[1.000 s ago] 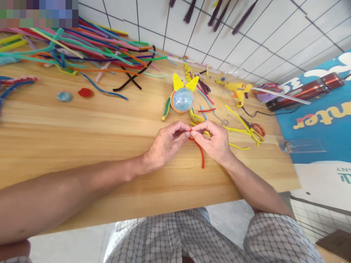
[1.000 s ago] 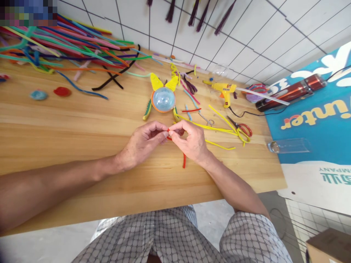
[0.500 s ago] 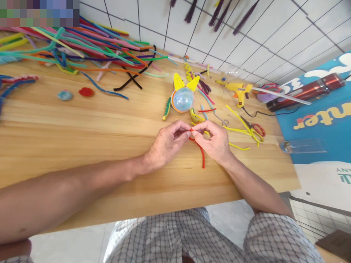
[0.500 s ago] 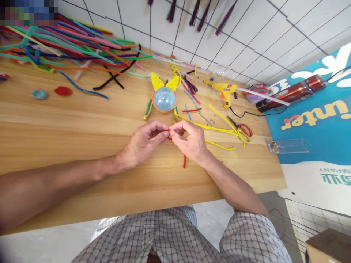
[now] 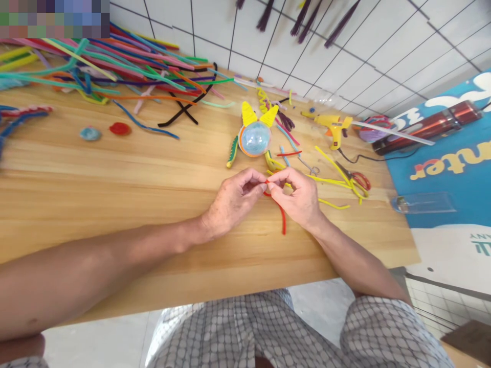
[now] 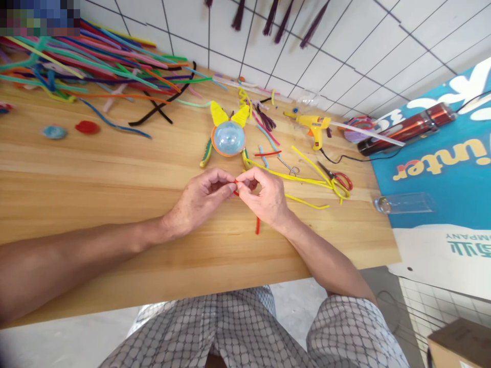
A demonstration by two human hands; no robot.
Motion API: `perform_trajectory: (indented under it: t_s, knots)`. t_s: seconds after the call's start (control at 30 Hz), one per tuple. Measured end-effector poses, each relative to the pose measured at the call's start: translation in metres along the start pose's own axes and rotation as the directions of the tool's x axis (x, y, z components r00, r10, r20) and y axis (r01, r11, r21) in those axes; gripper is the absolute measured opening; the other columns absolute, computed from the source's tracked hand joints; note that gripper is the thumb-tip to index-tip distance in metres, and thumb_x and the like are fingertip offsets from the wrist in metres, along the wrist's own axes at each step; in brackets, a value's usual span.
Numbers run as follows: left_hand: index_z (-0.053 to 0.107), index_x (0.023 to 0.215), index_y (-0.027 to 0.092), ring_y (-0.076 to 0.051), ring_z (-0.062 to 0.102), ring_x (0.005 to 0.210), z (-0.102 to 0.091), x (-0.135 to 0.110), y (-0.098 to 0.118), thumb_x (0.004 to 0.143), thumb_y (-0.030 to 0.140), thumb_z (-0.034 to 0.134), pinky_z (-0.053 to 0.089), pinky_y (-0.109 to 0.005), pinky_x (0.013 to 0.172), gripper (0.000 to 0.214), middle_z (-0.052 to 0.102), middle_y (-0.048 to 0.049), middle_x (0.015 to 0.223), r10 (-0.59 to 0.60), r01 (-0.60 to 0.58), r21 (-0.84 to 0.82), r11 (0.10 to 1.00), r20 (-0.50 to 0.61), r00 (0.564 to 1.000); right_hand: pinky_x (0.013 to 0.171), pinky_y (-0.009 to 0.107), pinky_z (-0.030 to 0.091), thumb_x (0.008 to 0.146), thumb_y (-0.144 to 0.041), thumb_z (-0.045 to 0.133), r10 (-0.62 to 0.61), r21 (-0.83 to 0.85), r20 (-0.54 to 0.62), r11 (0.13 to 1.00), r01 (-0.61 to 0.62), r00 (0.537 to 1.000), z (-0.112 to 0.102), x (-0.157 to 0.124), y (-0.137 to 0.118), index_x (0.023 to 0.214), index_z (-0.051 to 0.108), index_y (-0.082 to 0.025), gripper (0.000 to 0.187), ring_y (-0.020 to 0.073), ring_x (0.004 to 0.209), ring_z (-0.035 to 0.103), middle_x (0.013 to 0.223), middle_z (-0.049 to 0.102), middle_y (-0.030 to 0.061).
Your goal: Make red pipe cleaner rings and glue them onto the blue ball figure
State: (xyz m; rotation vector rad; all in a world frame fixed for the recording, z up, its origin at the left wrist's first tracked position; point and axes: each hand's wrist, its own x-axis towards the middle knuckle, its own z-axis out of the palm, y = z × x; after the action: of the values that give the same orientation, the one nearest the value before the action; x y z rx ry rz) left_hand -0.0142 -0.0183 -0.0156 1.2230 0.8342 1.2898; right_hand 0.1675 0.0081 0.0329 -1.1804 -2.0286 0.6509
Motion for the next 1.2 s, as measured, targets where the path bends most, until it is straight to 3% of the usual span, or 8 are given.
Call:
perform_trajectory:
  t_s: [0.77, 0.97, 1.2]
  knots:
    - [0.069, 0.097, 0.018, -0.014, 0.072, 0.087, -0.002, 0.002, 0.000, 0.097, 0.025, 0.073, 0.060, -0.027, 0.085, 0.008, 0.079, -0.0040, 0.096, -0.006, 0.007, -0.048, 0.999, 0.021, 1.000, 0.067, 0.029, 0.055, 0.088, -0.018, 0.069, -0.027, 0.022, -0.016, 0.999, 0.027, 1.000, 0.002, -0.001, 0.000, 0.088, 0.073, -0.024, 0.007, 0.0134, 0.065, 0.064, 0.076, 0.075, -0.0027]
    - [0.070, 0.097, 0.017, -0.015, 0.070, 0.088, -0.006, 0.007, 0.007, 0.094, 0.031, 0.075, 0.059, -0.029, 0.086, 0.015, 0.077, -0.0038, 0.095, -0.082, 0.087, -0.076, 0.993, 0.061, 0.995, 0.067, 0.029, 0.054, 0.087, -0.016, 0.069, -0.064, 0.010, -0.026, 0.998, 0.064, 0.998, 0.001, 0.000, 0.001, 0.088, 0.073, -0.024, 0.009, 0.0136, 0.065, 0.064, 0.076, 0.075, -0.0024]
    - [0.068, 0.088, 0.017, -0.012, 0.057, 0.072, -0.011, 0.015, 0.011, 0.090, 0.044, 0.080, 0.049, -0.028, 0.071, 0.030, 0.066, 0.0006, 0.078, -0.219, 0.233, -0.107, 0.966, 0.132, 0.967, 0.068, 0.031, 0.055, 0.088, -0.017, 0.068, -0.105, -0.028, -0.009, 0.994, 0.104, 0.994, -0.005, 0.002, 0.004, 0.090, 0.073, -0.024, 0.009, 0.0147, 0.066, 0.064, 0.077, 0.076, -0.0021]
